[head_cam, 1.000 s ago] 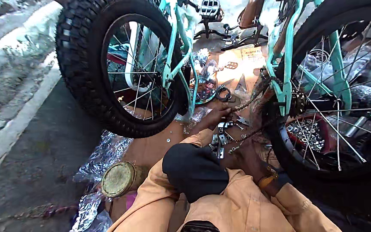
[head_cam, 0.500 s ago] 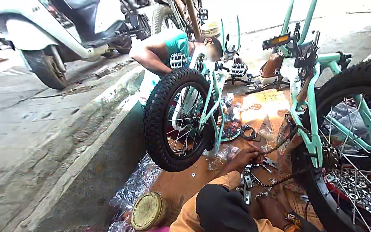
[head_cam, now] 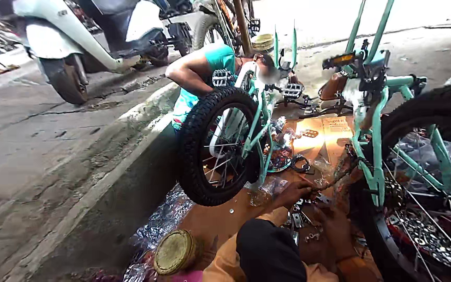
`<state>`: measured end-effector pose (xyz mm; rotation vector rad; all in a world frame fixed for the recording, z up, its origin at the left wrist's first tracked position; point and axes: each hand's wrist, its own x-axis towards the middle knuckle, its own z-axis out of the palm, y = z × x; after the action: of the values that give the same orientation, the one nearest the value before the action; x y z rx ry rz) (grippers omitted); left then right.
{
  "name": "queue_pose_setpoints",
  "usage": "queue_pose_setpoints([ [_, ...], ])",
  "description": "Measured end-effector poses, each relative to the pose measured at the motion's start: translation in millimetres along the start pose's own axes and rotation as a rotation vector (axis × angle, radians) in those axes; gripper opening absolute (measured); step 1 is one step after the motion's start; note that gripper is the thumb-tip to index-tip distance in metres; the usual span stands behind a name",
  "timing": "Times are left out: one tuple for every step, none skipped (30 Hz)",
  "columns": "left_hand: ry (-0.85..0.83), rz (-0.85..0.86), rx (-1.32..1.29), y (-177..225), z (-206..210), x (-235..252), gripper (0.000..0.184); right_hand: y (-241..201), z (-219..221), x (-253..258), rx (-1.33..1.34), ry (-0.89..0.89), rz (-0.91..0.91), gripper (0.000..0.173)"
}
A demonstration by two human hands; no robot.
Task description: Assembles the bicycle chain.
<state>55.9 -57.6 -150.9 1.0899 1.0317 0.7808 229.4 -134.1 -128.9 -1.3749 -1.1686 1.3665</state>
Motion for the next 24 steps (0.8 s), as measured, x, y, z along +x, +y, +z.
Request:
queue_pose_setpoints([
  [0.0,0.006,0.01,-4,1,0,0.03,-7,1,3,0.027,0.06,0.01,0.02],
  [0.003,0.013,0.019,-6,2,0,0.029,-11,3,5,0.047,0.104,0.013,0.02],
  [0.011,0.017,0.019,-7,3,0,0.028,-14,5,7,0.053,0.134,0.001,0.02],
  [0.019,0.021,0.014,-6,3,-1,0.027,-14,8,10,0.057,0.156,-0.01,0.02],
  [0.028,0.035,0.006,-7,4,-2,0.027,-13,10,11,0.055,0.175,-0.016,0.019],
  [0.039,0.05,-0.001,-6,4,-2,0.026,-12,12,12,0.048,0.188,-0.021,0.018],
  [0.045,0.058,-0.001,-6,4,-3,0.026,-10,14,12,0.042,0.201,-0.032,0.018],
  [0.05,0.062,0.0,-6,4,-4,0.026,-7,15,13,0.03,0.213,-0.049,0.017],
  [0.053,0.066,0.001,-6,4,-5,0.026,-3,16,14,0.013,0.223,-0.073,0.016],
  [0.052,0.071,-0.001,-6,4,-6,0.026,1,17,17,-0.009,0.24,-0.095,0.016],
  [0.047,0.077,-0.001,-7,4,-7,0.026,2,18,18,-0.032,0.257,-0.111,0.017],
  [0.044,0.081,-0.004,-6,5,-8,0.026,3,19,20,-0.056,0.274,-0.127,0.019],
  [0.046,0.084,-0.008,-6,6,-9,0.026,2,20,22,-0.076,0.29,-0.137,0.023],
  [0.049,0.088,-0.01,-6,7,-9,0.026,1,21,24,-0.088,0.302,-0.138,0.025],
  [0.049,0.088,-0.014,-5,7,-10,0.026,0,22,26,-0.097,0.315,-0.138,0.027],
  [0.046,0.088,-0.019,-5,6,-9,0.026,0,22,27,-0.106,0.323,-0.141,0.027],
  [0.041,0.084,-0.025,-5,6,-9,0.026,0,23,28,-0.123,0.332,-0.148,0.028],
  [0.039,0.079,-0.033,-5,5,-9,0.027,1,23,28,-0.14,0.34,-0.156,0.028],
  [0.042,0.075,-0.044,-6,5,-8,0.028,2,23,29,-0.155,0.348,-0.166,0.028],
  [0.048,0.071,-0.055,-6,5,-8,0.029,2,24,29,-0.172,0.353,-0.173,0.028],
  [0.049,0.071,-0.065,-7,5,-8,0.029,2,24,28,-0.188,0.355,-0.174,0.028],
  [0.046,0.076,-0.076,-8,5,-8,0.028,1,24,27,-0.199,0.358,-0.17,0.028],
  [0.044,0.084,-0.08,-8,5,-8,0.027,0,24,27,-0.213,0.364,-0.167,0.028],
  [0.043,0.092,-0.078,-8,6,-9,0.026,-1,24,26,-0.223,0.367,-0.164,0.027],
])
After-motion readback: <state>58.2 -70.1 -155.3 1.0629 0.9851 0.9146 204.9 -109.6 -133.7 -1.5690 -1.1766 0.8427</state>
